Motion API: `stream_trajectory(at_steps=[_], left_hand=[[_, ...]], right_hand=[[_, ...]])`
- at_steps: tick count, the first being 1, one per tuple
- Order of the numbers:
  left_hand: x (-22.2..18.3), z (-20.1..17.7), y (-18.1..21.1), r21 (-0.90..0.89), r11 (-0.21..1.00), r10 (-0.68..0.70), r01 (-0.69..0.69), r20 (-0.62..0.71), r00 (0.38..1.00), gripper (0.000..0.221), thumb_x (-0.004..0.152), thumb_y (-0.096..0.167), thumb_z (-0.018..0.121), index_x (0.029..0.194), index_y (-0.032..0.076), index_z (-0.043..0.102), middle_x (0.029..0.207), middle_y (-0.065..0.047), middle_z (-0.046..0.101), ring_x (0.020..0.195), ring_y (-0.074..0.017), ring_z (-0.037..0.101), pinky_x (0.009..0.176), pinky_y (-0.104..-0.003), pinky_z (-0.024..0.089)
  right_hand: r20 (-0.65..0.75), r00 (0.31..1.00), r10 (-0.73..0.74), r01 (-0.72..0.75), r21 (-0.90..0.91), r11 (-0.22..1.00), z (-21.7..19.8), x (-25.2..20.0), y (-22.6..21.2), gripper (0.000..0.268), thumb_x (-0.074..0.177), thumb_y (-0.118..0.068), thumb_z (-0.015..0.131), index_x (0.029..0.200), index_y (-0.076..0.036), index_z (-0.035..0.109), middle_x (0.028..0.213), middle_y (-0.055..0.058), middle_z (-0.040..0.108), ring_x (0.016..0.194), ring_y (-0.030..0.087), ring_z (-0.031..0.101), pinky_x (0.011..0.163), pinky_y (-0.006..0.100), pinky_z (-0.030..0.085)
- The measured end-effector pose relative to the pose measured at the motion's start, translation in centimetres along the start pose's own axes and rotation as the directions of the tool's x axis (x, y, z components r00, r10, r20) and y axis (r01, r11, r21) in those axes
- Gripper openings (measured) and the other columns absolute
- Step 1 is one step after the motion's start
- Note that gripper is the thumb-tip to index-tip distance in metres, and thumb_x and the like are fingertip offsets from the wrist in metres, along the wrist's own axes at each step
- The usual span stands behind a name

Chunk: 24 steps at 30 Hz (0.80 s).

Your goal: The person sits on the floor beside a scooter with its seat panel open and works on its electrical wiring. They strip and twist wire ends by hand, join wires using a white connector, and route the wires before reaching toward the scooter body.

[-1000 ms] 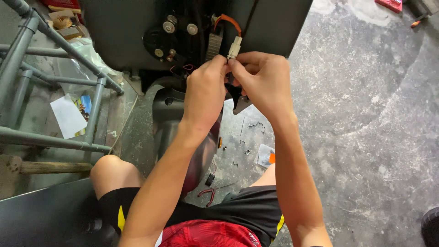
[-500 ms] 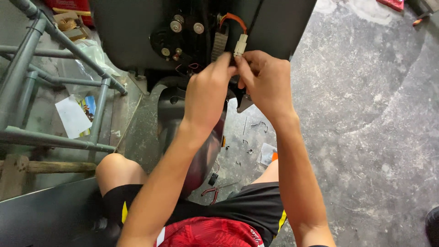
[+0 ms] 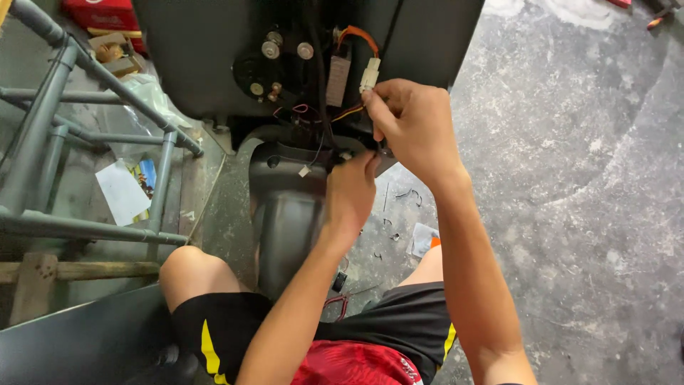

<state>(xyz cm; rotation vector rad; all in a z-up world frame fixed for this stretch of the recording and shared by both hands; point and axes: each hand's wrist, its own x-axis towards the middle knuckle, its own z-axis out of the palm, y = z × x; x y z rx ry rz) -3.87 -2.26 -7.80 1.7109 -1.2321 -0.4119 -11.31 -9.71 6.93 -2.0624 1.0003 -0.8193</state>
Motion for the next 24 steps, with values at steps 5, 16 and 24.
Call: stream_trajectory(at_steps=[5, 16, 24], left_hand=[[-2.7, -4.6, 4.6, 0.059, 0.997, 0.058, -0.053, -0.093, 0.994, 0.011, 0.097, 0.011, 0.063, 0.100, 0.002, 0.069, 0.096, -0.022, 0.069, 0.084, -0.0455, 0.065, 0.071, -0.051, 0.051], [-0.9, -15.4, 6.5, 0.143, 0.989, -0.017, 0.046, -0.197, 0.980, 0.012, 0.092, 0.017, 0.073, 0.099, 0.008, 0.077, 0.092, -0.013, 0.077, 0.076, -0.0285, 0.075, 0.068, -0.038, 0.056], [4.4, -17.1, 3.8, 0.257, 0.943, 0.267, -0.212, -0.201, 0.942, 0.011, 0.095, 0.018, 0.077, 0.098, 0.007, 0.074, 0.088, -0.011, 0.073, 0.071, -0.0281, 0.069, 0.063, -0.039, 0.051]], right_hand=[[0.002, 1.000, -0.012, 0.012, 0.010, 1.000, 0.1, 0.0, 0.0, 0.022, 0.102, -0.017, 0.068, 0.096, 0.003, 0.074, 0.058, 0.002, 0.063, 0.051, 0.004, 0.053, 0.045, 0.026, 0.040], [0.019, 0.999, 0.045, -0.044, -0.012, 0.999, -0.2, 0.3, -0.9, 0.024, 0.100, -0.019, 0.068, 0.094, 0.003, 0.075, 0.055, 0.003, 0.062, 0.048, 0.006, 0.054, 0.045, 0.027, 0.041], [-0.017, 0.996, 0.089, -0.089, 0.033, 0.996, 0.3, -0.1, -1.0, 0.025, 0.100, -0.020, 0.068, 0.096, 0.004, 0.074, 0.058, 0.004, 0.061, 0.050, 0.006, 0.056, 0.045, 0.027, 0.041]])
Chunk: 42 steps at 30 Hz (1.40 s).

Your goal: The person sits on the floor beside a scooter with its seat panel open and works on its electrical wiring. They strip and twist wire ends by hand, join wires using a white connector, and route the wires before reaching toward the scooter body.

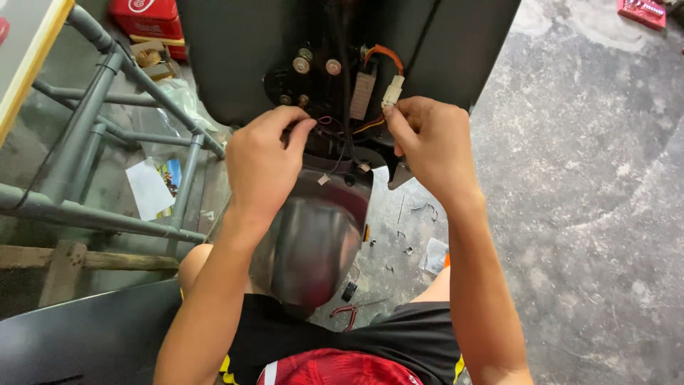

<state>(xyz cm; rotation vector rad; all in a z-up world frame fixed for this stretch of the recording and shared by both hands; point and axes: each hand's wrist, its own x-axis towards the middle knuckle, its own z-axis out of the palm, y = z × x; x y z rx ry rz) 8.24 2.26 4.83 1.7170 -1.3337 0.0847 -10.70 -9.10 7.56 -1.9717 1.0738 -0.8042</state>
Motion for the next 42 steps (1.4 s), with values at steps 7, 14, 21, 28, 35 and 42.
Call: stream_trajectory(at_steps=[7, 14, 21, 28, 35, 42], left_hand=[[-0.8, -0.3, -1.0, -0.044, 0.997, -0.060, 0.065, 0.103, 0.993, 0.010, 0.094, 0.015, 0.076, 0.099, 0.006, 0.075, 0.088, -0.010, 0.071, 0.072, -0.0258, 0.069, 0.064, -0.037, 0.051], [-1.2, -0.4, -1.8, -0.232, 0.967, -0.066, 0.107, 0.178, 0.982, 0.013, 0.096, 0.009, 0.071, 0.108, 0.005, 0.074, 0.099, -0.009, 0.073, 0.082, -0.0215, 0.072, 0.069, -0.033, 0.055], [-1.2, -0.4, -2.4, -0.264, 0.965, 0.048, 0.002, 0.184, 0.982, 0.014, 0.099, 0.008, 0.069, 0.112, 0.005, 0.073, 0.108, -0.008, 0.072, 0.098, -0.0233, 0.070, 0.081, -0.033, 0.054], [-0.6, -1.1, -1.5, -0.287, 0.950, -0.042, 0.127, 0.284, 0.958, 0.019, 0.095, 0.008, 0.068, 0.113, 0.007, 0.072, 0.110, -0.007, 0.071, 0.096, -0.0209, 0.071, 0.067, -0.031, 0.053], [-0.8, -1.2, -2.5, -0.275, 0.960, 0.015, 0.051, 0.234, 0.972, 0.022, 0.095, 0.007, 0.070, 0.116, 0.003, 0.071, 0.112, -0.010, 0.070, 0.101, -0.0248, 0.071, 0.085, -0.034, 0.054], [-1.3, -2.3, -4.2, -0.233, 0.966, -0.068, 0.110, 0.183, 0.981, 0.023, 0.096, 0.008, 0.069, 0.119, 0.002, 0.070, 0.117, -0.013, 0.070, 0.105, -0.0255, 0.070, 0.091, -0.034, 0.054]], right_hand=[[-0.032, 0.999, -0.005, 0.004, -0.035, 0.999, 0.2, 0.1, 0.1, 0.026, 0.098, -0.021, 0.069, 0.095, 0.004, 0.074, 0.060, 0.004, 0.065, 0.052, 0.006, 0.061, 0.048, 0.026, 0.045], [-0.017, 1.000, 0.021, -0.022, -0.055, 0.998, 0.0, 0.0, -0.5, 0.025, 0.098, -0.022, 0.070, 0.096, 0.003, 0.075, 0.062, 0.005, 0.067, 0.054, 0.007, 0.062, 0.049, 0.026, 0.045], [0.045, 0.998, 0.037, -0.034, -0.056, 0.998, -0.7, 0.2, -0.7, 0.026, 0.099, -0.023, 0.069, 0.103, 0.002, 0.075, 0.062, 0.003, 0.065, 0.055, 0.005, 0.056, 0.048, 0.027, 0.041], [0.055, 0.997, 0.046, -0.041, -0.083, 0.996, -1.1, 0.2, -0.4, 0.022, 0.101, -0.021, 0.066, 0.104, -0.001, 0.076, 0.064, 0.002, 0.063, 0.055, 0.007, 0.051, 0.048, 0.027, 0.040], [-0.048, 0.998, 0.030, -0.034, -0.070, 0.997, -2.1, -1.6, -0.2, 0.025, 0.105, -0.019, 0.058, 0.104, -0.003, 0.077, 0.061, 0.001, 0.062, 0.052, 0.006, 0.055, 0.048, 0.026, 0.043], [-0.212, 0.971, 0.108, -0.075, 0.158, 0.985, -2.1, -7.2, 4.8, 0.031, 0.112, -0.022, 0.050, 0.110, -0.003, 0.075, 0.064, -0.001, 0.056, 0.055, 0.003, 0.048, 0.050, 0.022, 0.036]])
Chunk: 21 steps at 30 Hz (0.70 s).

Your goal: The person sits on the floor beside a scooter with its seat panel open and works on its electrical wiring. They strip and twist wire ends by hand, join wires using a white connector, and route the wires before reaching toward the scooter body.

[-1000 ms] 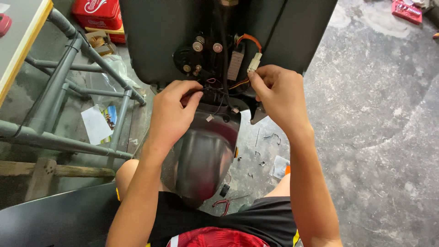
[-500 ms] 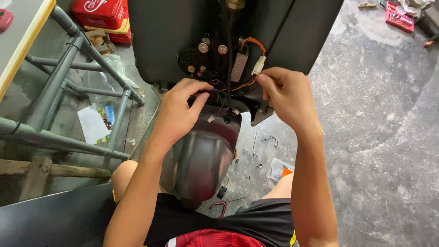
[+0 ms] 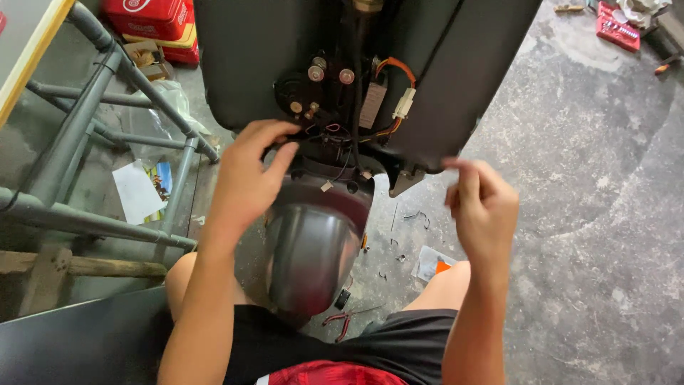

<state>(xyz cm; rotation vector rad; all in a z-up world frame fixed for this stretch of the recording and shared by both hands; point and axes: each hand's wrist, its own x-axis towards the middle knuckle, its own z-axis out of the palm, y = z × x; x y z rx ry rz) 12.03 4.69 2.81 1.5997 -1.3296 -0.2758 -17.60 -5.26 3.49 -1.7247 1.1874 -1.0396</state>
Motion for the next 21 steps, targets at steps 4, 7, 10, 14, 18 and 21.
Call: stream_trajectory(at_steps=[4, 7, 10, 14, 18, 21], left_hand=[[-1.3, -0.9, -2.8, 0.015, 0.996, -0.086, 0.087, -0.028, 0.996, 0.024, 0.096, 0.011, 0.069, 0.118, 0.004, 0.071, 0.113, -0.011, 0.072, 0.102, -0.0218, 0.072, 0.089, -0.033, 0.054], [-2.5, -0.8, -4.4, -0.068, 0.969, -0.239, 0.236, -0.047, 0.970, 0.023, 0.097, 0.011, 0.067, 0.119, 0.005, 0.071, 0.111, -0.010, 0.072, 0.104, -0.0213, 0.071, 0.081, -0.034, 0.053], [-4.1, 0.5, -5.2, -0.014, 0.961, -0.277, 0.277, -0.093, 0.956, 0.025, 0.097, 0.010, 0.068, 0.122, 0.005, 0.070, 0.109, -0.010, 0.073, 0.097, -0.0209, 0.072, 0.085, -0.033, 0.053], [-3.9, 3.2, -0.4, 0.125, 0.992, 0.054, -0.022, -0.260, 0.964, 0.024, 0.095, 0.004, 0.075, 0.118, 0.007, 0.070, 0.112, -0.010, 0.068, 0.103, -0.0255, 0.068, 0.092, -0.038, 0.055], [-1.8, 6.0, 4.2, 0.235, 0.933, 0.311, -0.271, -0.154, 0.938, 0.028, 0.089, 0.008, 0.082, 0.114, 0.008, 0.071, 0.114, -0.009, 0.065, 0.107, -0.0308, 0.062, 0.094, -0.042, 0.051], [0.0, 7.5, 4.9, 0.304, 0.873, 0.435, -0.381, -0.133, 0.891, 0.029, 0.088, 0.010, 0.084, 0.114, 0.007, 0.071, 0.115, -0.006, 0.065, 0.110, -0.0288, 0.062, 0.098, -0.043, 0.047]], right_hand=[[-0.057, 0.991, 0.120, -0.115, 0.094, 0.989, -0.6, -3.4, 3.8, 0.029, 0.111, -0.022, 0.052, 0.110, -0.002, 0.074, 0.064, -0.001, 0.056, 0.055, 0.003, 0.045, 0.049, 0.022, 0.033], [-0.079, 0.978, 0.193, -0.185, 0.095, 0.978, -0.9, -5.3, 6.3, 0.031, 0.111, -0.022, 0.051, 0.111, -0.002, 0.075, 0.067, -0.002, 0.058, 0.058, 0.002, 0.045, 0.050, 0.021, 0.032], [-0.080, 0.958, 0.277, -0.267, 0.121, 0.956, -1.0, -6.9, 8.4, 0.030, 0.109, -0.022, 0.053, 0.111, -0.003, 0.075, 0.067, -0.002, 0.057, 0.057, 0.003, 0.044, 0.051, 0.020, 0.033], [-0.105, 0.952, 0.286, -0.270, 0.147, 0.952, -0.3, -7.2, 7.6, 0.025, 0.107, -0.020, 0.057, 0.111, -0.002, 0.075, 0.068, -0.003, 0.057, 0.061, 0.003, 0.047, 0.053, 0.020, 0.035], [-0.064, 0.978, 0.197, -0.188, 0.114, 0.975, 0.6, -7.3, 4.9, 0.023, 0.105, -0.016, 0.059, 0.112, -0.002, 0.075, 0.070, -0.004, 0.057, 0.065, 0.002, 0.051, 0.056, 0.019, 0.038], [-0.026, 0.979, 0.204, -0.197, 0.153, 0.968, 1.3, -8.0, 5.1, 0.022, 0.104, -0.015, 0.060, 0.111, -0.002, 0.076, 0.067, -0.003, 0.056, 0.061, 0.003, 0.049, 0.052, 0.020, 0.034]])
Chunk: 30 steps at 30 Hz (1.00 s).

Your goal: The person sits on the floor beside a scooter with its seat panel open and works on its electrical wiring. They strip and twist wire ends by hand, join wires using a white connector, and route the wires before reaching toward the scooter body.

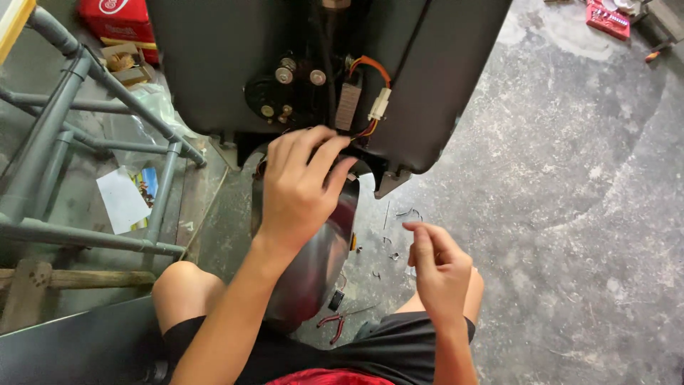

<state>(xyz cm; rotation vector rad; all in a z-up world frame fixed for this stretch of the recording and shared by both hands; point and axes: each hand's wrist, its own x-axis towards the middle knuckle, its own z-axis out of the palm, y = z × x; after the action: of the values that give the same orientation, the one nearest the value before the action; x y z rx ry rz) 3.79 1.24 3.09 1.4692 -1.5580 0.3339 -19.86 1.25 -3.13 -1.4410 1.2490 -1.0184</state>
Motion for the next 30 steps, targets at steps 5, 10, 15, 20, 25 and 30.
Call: stream_trajectory(at_steps=[5, 10, 15, 20, 25, 30], left_hand=[[0.5, 2.1, -0.2, 0.029, 1.000, 0.004, -0.002, -0.061, 0.998, 0.027, 0.089, 0.010, 0.084, 0.112, 0.006, 0.070, 0.113, -0.006, 0.066, 0.108, -0.0285, 0.062, 0.098, -0.043, 0.046], [0.9, 2.7, 0.0, 0.051, 0.999, -0.005, 0.010, -0.103, 0.995, 0.023, 0.089, 0.010, 0.084, 0.107, 0.006, 0.071, 0.109, -0.005, 0.068, 0.105, -0.0275, 0.062, 0.097, -0.043, 0.047], [1.1, 3.0, 0.1, 0.055, 0.998, 0.003, 0.004, -0.133, 0.991, 0.018, 0.088, 0.009, 0.085, 0.101, 0.006, 0.072, 0.105, -0.003, 0.069, 0.101, -0.0255, 0.062, 0.095, -0.041, 0.046], [1.2, 3.2, 0.6, 0.049, 0.999, -0.012, 0.019, -0.154, 0.988, 0.016, 0.088, 0.010, 0.085, 0.098, 0.007, 0.073, 0.102, -0.002, 0.070, 0.101, -0.0250, 0.062, 0.095, -0.041, 0.045], [1.1, 3.5, 1.0, 0.038, 0.998, -0.039, 0.045, -0.158, 0.987, 0.015, 0.088, 0.011, 0.085, 0.097, 0.007, 0.074, 0.101, -0.002, 0.071, 0.100, -0.0251, 0.062, 0.096, -0.041, 0.045], [1.0, 4.0, 1.3, 0.015, 0.994, -0.101, 0.106, -0.188, 0.977, 0.014, 0.087, 0.012, 0.085, 0.094, 0.007, 0.074, 0.099, -0.002, 0.072, 0.099, -0.0243, 0.063, 0.095, -0.041, 0.044]], right_hand=[[0.014, 1.000, 0.005, -0.005, 0.008, 1.000, 0.2, -0.5, 0.3, 0.021, 0.103, -0.015, 0.060, 0.109, -0.002, 0.076, 0.066, -0.004, 0.058, 0.060, 0.002, 0.051, 0.051, 0.020, 0.036], [0.010, 1.000, 0.018, -0.018, -0.004, 1.000, 0.1, -0.5, 0.1, 0.022, 0.103, -0.016, 0.060, 0.108, -0.002, 0.077, 0.064, -0.003, 0.057, 0.059, 0.003, 0.050, 0.050, 0.021, 0.034], [0.014, 1.000, 0.005, -0.005, -0.021, 1.000, 0.1, -0.6, -0.1, 0.022, 0.103, -0.015, 0.061, 0.108, -0.002, 0.077, 0.063, -0.003, 0.057, 0.059, 0.003, 0.050, 0.050, 0.021, 0.034], [0.015, 1.000, 0.020, -0.020, -0.019, 1.000, 0.0, -0.4, -0.1, 0.022, 0.103, -0.016, 0.060, 0.107, -0.002, 0.077, 0.062, -0.003, 0.056, 0.058, 0.003, 0.050, 0.049, 0.021, 0.033], [0.018, 1.000, 0.012, -0.012, 0.001, 1.000, -0.2, -0.1, -0.2, 0.022, 0.103, -0.016, 0.060, 0.108, -0.002, 0.077, 0.063, -0.004, 0.055, 0.058, 0.003, 0.049, 0.049, 0.021, 0.032], [0.017, 1.000, 0.021, -0.021, -0.028, 0.999, 0.0, 0.1, -0.6, 0.021, 0.102, -0.015, 0.061, 0.107, -0.003, 0.077, 0.062, -0.003, 0.055, 0.057, 0.003, 0.047, 0.048, 0.022, 0.031]])
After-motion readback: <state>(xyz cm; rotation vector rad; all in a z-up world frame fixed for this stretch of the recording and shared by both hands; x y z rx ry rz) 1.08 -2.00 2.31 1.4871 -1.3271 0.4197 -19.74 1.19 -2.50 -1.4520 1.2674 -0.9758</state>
